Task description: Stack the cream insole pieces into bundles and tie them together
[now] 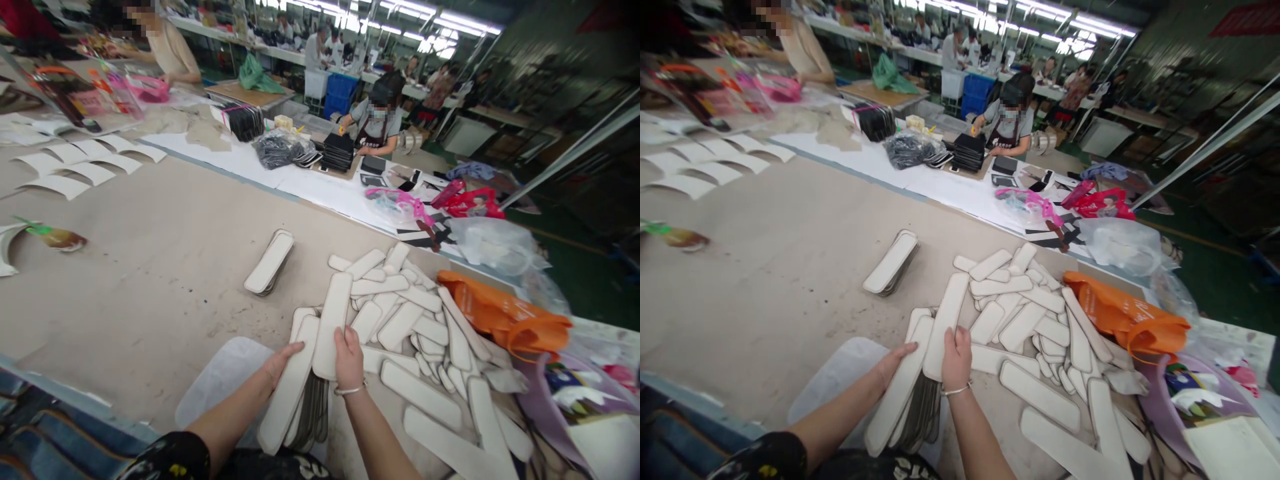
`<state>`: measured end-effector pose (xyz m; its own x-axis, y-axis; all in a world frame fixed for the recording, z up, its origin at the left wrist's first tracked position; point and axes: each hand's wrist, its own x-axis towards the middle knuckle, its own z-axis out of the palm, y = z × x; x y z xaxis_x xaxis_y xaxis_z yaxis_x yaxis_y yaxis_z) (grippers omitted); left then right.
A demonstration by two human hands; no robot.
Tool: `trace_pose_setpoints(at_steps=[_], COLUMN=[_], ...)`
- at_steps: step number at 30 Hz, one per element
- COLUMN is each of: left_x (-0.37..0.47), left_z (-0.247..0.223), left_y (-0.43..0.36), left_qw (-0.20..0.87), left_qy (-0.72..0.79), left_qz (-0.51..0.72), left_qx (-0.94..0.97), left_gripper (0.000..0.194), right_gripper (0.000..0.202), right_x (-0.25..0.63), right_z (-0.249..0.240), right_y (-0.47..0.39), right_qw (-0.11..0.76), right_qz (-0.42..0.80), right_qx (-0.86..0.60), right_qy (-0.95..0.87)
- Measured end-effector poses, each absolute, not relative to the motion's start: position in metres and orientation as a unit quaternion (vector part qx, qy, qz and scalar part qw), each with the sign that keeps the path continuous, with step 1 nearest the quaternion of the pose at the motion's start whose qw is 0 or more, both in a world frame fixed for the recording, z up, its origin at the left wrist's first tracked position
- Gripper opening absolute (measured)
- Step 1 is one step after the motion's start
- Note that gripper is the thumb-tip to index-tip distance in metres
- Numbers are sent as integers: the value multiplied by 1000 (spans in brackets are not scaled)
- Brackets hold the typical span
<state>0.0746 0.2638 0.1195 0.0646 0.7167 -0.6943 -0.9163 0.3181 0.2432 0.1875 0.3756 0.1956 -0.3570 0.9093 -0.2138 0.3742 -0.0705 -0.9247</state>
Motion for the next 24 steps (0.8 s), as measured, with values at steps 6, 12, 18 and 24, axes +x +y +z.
trace_pose_setpoints(at_steps=[6,12,18,24], left_x=[70,68,78,88], left_z=[115,119,133,128], left_y=[275,282,282,283], left_qw=[645,620,652,704], left_qy=[420,438,422,329], left_qz=[622,637,607,615], left_qx=[-142,-139,-165,-136], left_gripper=[54,61,73,84], right_gripper=[33,50,108,119], right_x=[199,200,213,215], right_z=[199,173,145,135], right_y=[339,317,330,329], right_qw=[170,108,108,100], right_qz=[530,406,484,553], right_qx=[-466,-451,-477,-447], right_qy=[-688,-788,-725,-696])
